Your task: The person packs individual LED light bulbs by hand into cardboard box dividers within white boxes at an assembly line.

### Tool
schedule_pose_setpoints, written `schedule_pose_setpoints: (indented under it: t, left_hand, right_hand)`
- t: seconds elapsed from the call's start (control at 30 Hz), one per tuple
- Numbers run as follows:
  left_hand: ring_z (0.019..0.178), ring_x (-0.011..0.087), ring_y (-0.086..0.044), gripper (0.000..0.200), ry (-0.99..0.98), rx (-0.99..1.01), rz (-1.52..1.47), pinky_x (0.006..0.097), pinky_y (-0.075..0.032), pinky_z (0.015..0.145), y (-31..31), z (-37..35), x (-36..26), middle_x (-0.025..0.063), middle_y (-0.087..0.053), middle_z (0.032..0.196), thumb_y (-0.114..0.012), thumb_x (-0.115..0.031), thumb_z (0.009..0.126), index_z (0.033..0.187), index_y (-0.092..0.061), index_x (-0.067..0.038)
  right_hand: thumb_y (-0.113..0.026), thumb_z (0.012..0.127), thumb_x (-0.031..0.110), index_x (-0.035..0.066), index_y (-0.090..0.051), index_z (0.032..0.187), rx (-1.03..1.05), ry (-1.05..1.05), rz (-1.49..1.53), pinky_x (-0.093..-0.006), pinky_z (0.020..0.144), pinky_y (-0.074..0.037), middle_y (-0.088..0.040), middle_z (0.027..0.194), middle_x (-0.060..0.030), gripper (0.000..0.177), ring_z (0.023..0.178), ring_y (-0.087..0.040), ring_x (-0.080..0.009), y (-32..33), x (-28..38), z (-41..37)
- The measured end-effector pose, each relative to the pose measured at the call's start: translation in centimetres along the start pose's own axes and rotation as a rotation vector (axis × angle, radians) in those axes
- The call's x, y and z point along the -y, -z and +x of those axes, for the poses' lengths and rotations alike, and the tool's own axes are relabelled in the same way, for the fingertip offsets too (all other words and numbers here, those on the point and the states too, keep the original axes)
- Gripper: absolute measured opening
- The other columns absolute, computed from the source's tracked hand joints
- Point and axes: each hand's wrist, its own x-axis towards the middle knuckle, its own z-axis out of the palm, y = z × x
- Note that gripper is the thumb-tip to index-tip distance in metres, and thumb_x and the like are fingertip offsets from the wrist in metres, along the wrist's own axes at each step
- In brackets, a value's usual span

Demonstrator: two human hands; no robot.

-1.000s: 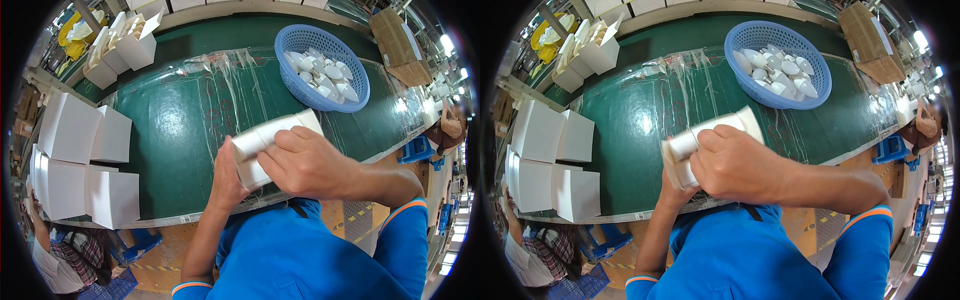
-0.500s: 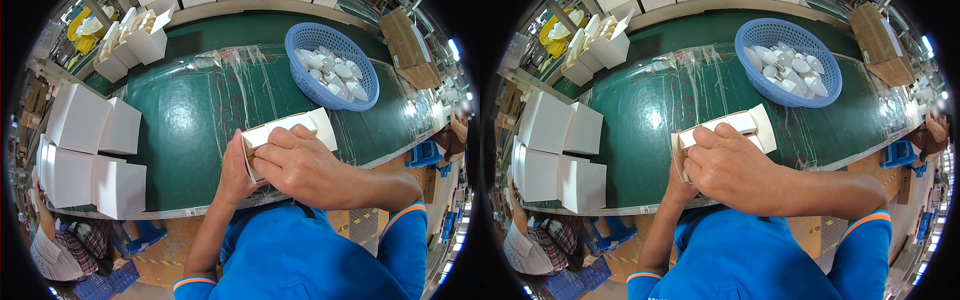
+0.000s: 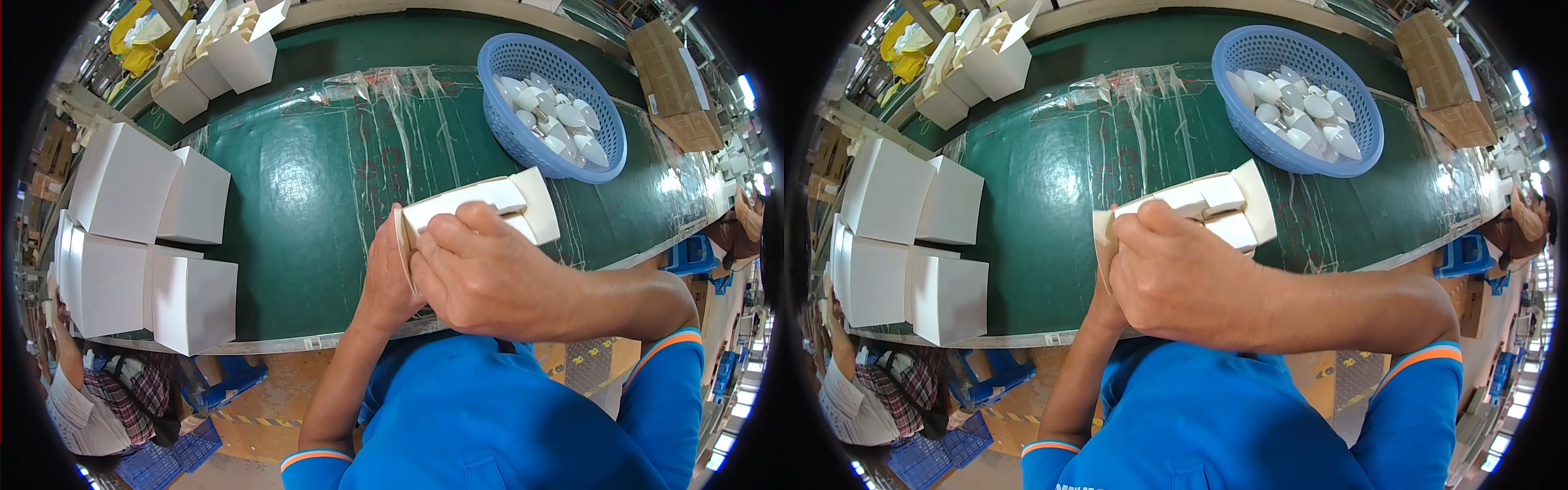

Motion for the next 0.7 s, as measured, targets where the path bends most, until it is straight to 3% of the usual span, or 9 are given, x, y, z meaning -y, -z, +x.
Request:
schedule_pose_setpoints:
  t: [0.07, 0.1, 0.17, 0.23, 0.33, 0.43, 0.53, 0.67, 0.7]
  left_hand:
    - [0.115, 0.0429, -0.051, 0.103, 0.019, 0.062, -0.033, 0.0502, -0.042, 0.097, 0.3, 0.1, -0.5, 0.0259, -0.048, 0.128, -0.086, -0.026, 0.067, 0.143, -0.026, 0.008]
    - [0.117, 0.0427, -0.050, 0.110, 0.123, 0.060, -0.128, 0.0495, -0.041, 0.098, 1.4, 0.9, -2.3, 0.0253, -0.047, 0.130, -0.089, -0.029, 0.062, 0.144, -0.025, 0.008]
    - [0.122, 0.0413, -0.048, 0.127, 0.377, 0.113, -0.251, 0.0468, -0.040, 0.103, 1.4, 0.5, -2.3, 0.0227, -0.045, 0.134, -0.095, -0.037, 0.052, 0.146, -0.021, 0.006]
    - [0.123, 0.0406, -0.047, 0.127, 0.324, 0.066, -0.289, 0.0466, -0.039, 0.104, 1.5, 0.5, -2.5, 0.0223, -0.044, 0.135, -0.095, -0.037, 0.053, 0.147, -0.019, 0.005]
    - [0.126, 0.0398, -0.045, 0.122, 0.293, 0.034, -0.354, 0.0469, -0.035, 0.109, 2.9, 0.0, -2.9, 0.0221, -0.043, 0.138, -0.094, -0.036, 0.056, 0.147, -0.023, 0.003]
    - [0.132, 0.0418, -0.039, 0.111, 0.360, 0.124, -0.322, 0.0490, -0.029, 0.113, 3.6, -1.3, -2.6, 0.0246, -0.037, 0.144, -0.092, -0.038, 0.058, 0.144, -0.032, 0.002]
    - [0.136, 0.0422, -0.033, 0.113, 0.264, 0.180, -0.182, 0.0508, -0.027, 0.113, 5.7, -1.3, -4.2, 0.0247, -0.034, 0.146, -0.091, -0.039, 0.059, 0.145, -0.030, 0.003]
    - [0.134, 0.0405, -0.034, 0.115, 0.056, -0.037, -0.086, 0.0498, -0.029, 0.111, 10.0, -0.2, -9.0, 0.0246, -0.032, 0.145, -0.091, -0.038, 0.059, 0.146, -0.027, 0.001]
    - [0.127, 0.0380, -0.041, 0.090, -0.022, -0.218, -0.045, 0.0467, -0.034, 0.105, 9.8, 0.4, -10.5, 0.0186, -0.043, 0.137, -0.089, -0.032, 0.061, 0.136, -0.047, -0.005]
  right_hand:
    - [-0.063, 0.067, 0.016, 0.008, -0.057, 0.073, -0.148, -0.073, 0.285, -0.0348, 0.065, -0.035, -0.049, 0.062, -0.0012, 0.011, 0.067, -0.047, -0.0206, 0.2, -2.5, 0.3]
    - [-0.066, 0.065, 0.008, 0.008, -0.063, 0.079, -0.144, -0.122, 0.464, -0.0360, 0.065, -0.036, -0.055, 0.064, -0.0007, 0.014, 0.068, -0.051, -0.0218, 0.1, -3.8, 0.2]
    - [-0.065, 0.064, 0.002, 0.008, -0.065, 0.083, -0.299, -0.196, 0.405, -0.0364, 0.067, -0.038, -0.057, 0.066, -0.0012, 0.020, 0.070, -0.053, -0.0226, 0.6, -5.0, -0.1]
    - [-0.065, 0.062, -0.004, 0.008, -0.067, 0.086, -0.458, -0.257, 0.352, -0.0369, 0.069, -0.039, -0.060, 0.068, -0.0018, 0.027, 0.073, -0.055, -0.0235, 2.3, -5.2, -0.7]
    - [-0.061, 0.060, -0.010, 0.009, -0.069, 0.090, -0.346, -0.372, 0.424, -0.0385, 0.077, -0.041, -0.065, 0.078, -0.0026, 0.036, 0.082, -0.057, -0.0249, 5.0, -3.9, -3.2]
    - [-0.067, 0.063, -0.004, 0.007, -0.069, 0.087, -0.084, -0.322, 0.569, -0.0410, 0.086, -0.040, -0.065, 0.088, -0.0030, 0.026, 0.090, -0.056, -0.0249, 3.6, -3.1, -5.5]
    - [-0.069, 0.064, 0.000, 0.008, -0.069, 0.087, -0.037, -0.343, 0.527, -0.0404, 0.088, -0.039, -0.064, 0.087, -0.0023, 0.024, 0.090, -0.056, -0.0243, 3.0, -2.6, -6.5]
    - [-0.067, 0.068, 0.003, 0.006, -0.068, 0.087, -0.031, -0.322, 0.483, -0.0403, 0.090, -0.038, -0.063, 0.088, -0.0032, 0.020, 0.092, -0.056, -0.0234, 3.0, -1.8, -6.6]
    - [-0.065, 0.070, 0.005, 0.004, -0.068, 0.089, 0.015, -0.309, 0.435, -0.0402, 0.090, -0.038, -0.062, 0.088, -0.0042, 0.019, 0.093, -0.056, -0.0231, 3.0, -1.7, -6.7]
